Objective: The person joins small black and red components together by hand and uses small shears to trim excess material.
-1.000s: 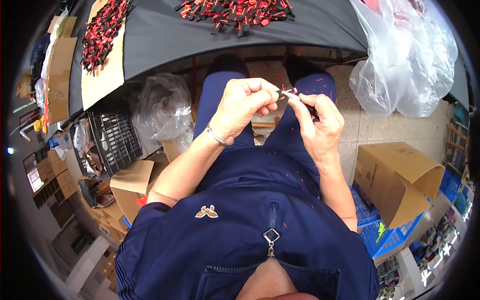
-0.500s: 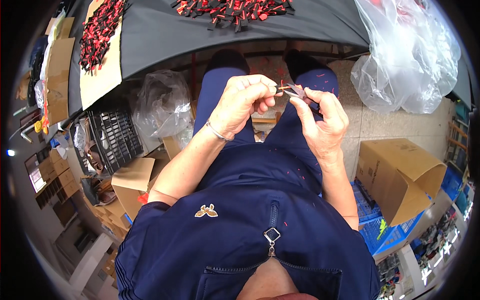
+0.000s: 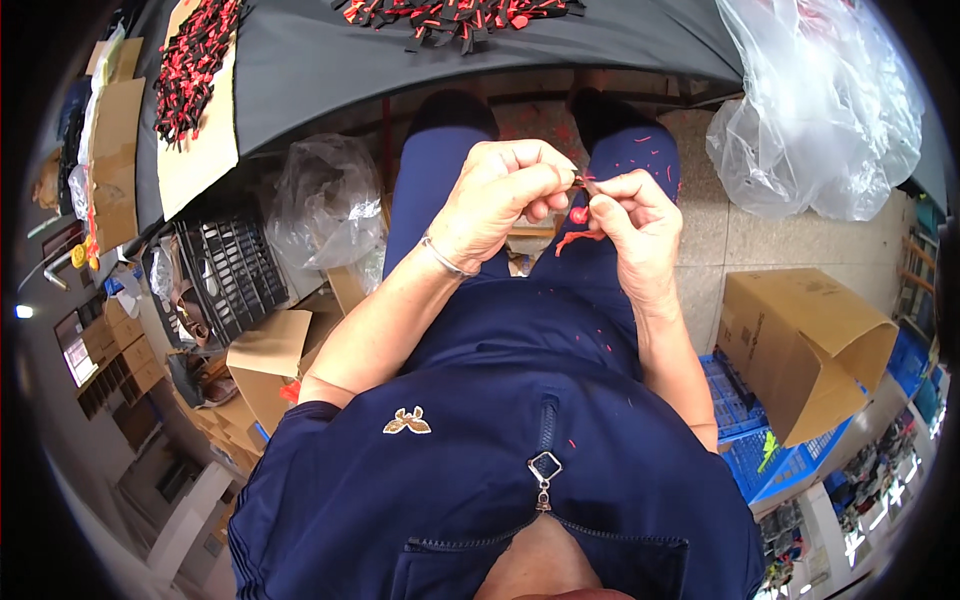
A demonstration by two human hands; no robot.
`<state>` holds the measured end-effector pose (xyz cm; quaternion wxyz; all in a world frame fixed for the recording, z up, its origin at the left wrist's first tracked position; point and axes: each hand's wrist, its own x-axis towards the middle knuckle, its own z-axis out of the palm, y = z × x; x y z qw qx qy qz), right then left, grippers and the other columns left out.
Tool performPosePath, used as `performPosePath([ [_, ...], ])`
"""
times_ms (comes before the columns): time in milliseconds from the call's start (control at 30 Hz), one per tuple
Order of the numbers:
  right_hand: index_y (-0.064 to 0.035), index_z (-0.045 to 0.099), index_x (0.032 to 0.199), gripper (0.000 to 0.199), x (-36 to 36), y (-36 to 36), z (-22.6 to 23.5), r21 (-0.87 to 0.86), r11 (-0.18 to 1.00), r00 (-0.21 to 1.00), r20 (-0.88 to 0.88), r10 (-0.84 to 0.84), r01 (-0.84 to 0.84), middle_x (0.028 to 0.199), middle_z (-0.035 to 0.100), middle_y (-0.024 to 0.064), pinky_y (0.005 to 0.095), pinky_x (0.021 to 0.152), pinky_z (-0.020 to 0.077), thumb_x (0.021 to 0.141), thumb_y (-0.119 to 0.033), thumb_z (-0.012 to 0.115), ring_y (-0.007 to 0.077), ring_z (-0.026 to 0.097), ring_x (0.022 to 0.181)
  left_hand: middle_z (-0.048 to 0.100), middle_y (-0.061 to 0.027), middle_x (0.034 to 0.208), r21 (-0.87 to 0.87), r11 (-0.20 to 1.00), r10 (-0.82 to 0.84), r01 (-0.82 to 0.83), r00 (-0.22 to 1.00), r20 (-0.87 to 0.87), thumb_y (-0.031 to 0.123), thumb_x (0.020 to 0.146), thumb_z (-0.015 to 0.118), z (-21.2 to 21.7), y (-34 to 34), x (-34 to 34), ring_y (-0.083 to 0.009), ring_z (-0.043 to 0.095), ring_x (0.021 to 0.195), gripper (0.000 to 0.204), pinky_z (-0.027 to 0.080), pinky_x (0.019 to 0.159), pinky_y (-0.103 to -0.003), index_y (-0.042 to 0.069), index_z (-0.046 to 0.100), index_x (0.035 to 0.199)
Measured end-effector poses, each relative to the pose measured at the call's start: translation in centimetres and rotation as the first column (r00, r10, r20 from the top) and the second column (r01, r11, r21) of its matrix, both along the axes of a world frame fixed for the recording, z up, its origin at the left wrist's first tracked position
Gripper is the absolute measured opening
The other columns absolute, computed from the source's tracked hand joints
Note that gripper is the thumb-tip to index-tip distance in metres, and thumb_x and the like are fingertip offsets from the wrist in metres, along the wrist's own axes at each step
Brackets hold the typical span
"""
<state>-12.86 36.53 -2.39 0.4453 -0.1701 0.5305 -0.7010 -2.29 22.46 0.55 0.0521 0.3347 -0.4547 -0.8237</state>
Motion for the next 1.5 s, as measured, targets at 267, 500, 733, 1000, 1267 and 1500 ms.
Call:
performPosePath([
  [267, -0.0018, 0.062, 0.086, 0.015, -0.7, 0.1, 1.1, 0.230, 0.967, 0.846, -0.532, 0.027, 0.114, 0.076, 0.063, 0.0017, 0.0210, 0.060, 0.0462, 0.076, -0.007, 0.073, 0.0065, 0.058, 0.068, 0.060, 0.0002, 0.067, -0.084, 0.996, -0.009, 0.013, 0.999, 0.043, 0.015, 0.078, 0.057, -1.0, 0.2, 0.5, -0.0031, 0.049, 0.060, 0.013, 0.041, 0.056, -0.017, 0.004, 0.063, 0.077],
  [500, -0.0055, 0.063, 0.081, 0.020, -2.0, 0.2, 1.6, 0.205, 0.971, 0.475, -0.871, 0.124, 0.122, 0.069, 0.062, 0.0036, 0.0275, 0.054, 0.0462, 0.069, -0.014, 0.076, 0.0158, 0.059, 0.061, 0.058, 0.0014, 0.066, -0.192, 0.976, -0.084, 0.101, 0.992, 0.095, 0.010, 0.079, 0.056, -0.9, -0.3, 0.1, -0.0030, 0.048, 0.058, 0.012, 0.038, 0.055, -0.017, 0.002, 0.064, 0.081],
  [733, -0.0056, 0.063, 0.076, 0.016, -2.8, 0.3, 1.6, 0.184, 0.982, 0.391, -0.907, 0.157, 0.033, 0.069, 0.062, 0.0042, 0.0282, 0.054, 0.0456, 0.070, -0.013, 0.075, 0.0159, 0.058, 0.060, 0.055, 0.0025, 0.064, -0.044, 0.963, -0.263, 0.264, 0.964, 0.034, 0.012, 0.079, 0.058, -1.5, -1.8, 0.1, -0.0025, 0.047, 0.058, 0.011, 0.036, 0.054, -0.018, 0.002, 0.063, 0.080],
  [1000, -0.0007, 0.059, 0.094, 0.021, -2.1, 0.3, 0.3, 0.240, 0.970, 0.996, -0.082, -0.020, 0.040, 0.072, 0.062, 0.0030, 0.0186, 0.056, 0.0430, 0.079, -0.009, 0.071, 0.0050, 0.054, 0.061, 0.057, 0.0011, 0.067, -0.150, 0.960, -0.230, 0.238, 0.971, 0.065, 0.009, 0.078, 0.059, -1.9, -0.7, 0.0, -0.0044, 0.050, 0.058, 0.010, 0.040, 0.055, -0.019, 0.000, 0.063, 0.081],
  [1267, -0.0045, 0.059, 0.092, 0.018, -1.0, -0.3, -0.5, 0.192, 0.978, 0.989, 0.140, 0.056, -0.083, 0.072, 0.058, -0.0011, 0.0150, 0.042, 0.0268, 0.086, -0.021, 0.064, -0.0012, 0.040, 0.051, 0.062, -0.0057, 0.068, -0.997, 0.058, -0.312, 0.047, 0.950, 0.026, 0.000, 0.071, 0.064, -1.0, 1.3, 0.5, -0.0118, 0.057, 0.059, 0.014, 0.046, 0.055, -0.024, 0.001, 0.065, 0.085],
  [1500, 0.0010, 0.056, 0.097, 0.014, 1.2, -0.6, -0.1, -0.008, 0.987, 0.968, -0.196, -0.156, 0.158, 0.089, 0.064, 0.0063, 0.0237, 0.077, 0.0495, 0.084, 0.003, 0.061, 0.0128, 0.063, 0.087, 0.065, -0.0043, 0.083, -0.197, 0.980, 0.023, -0.013, 0.999, 0.048, 0.012, 0.085, 0.064, -1.0, 3.0, 1.9, -0.0071, 0.058, 0.066, 0.017, 0.048, 0.061, -0.021, 0.001, 0.064, 0.098],
])
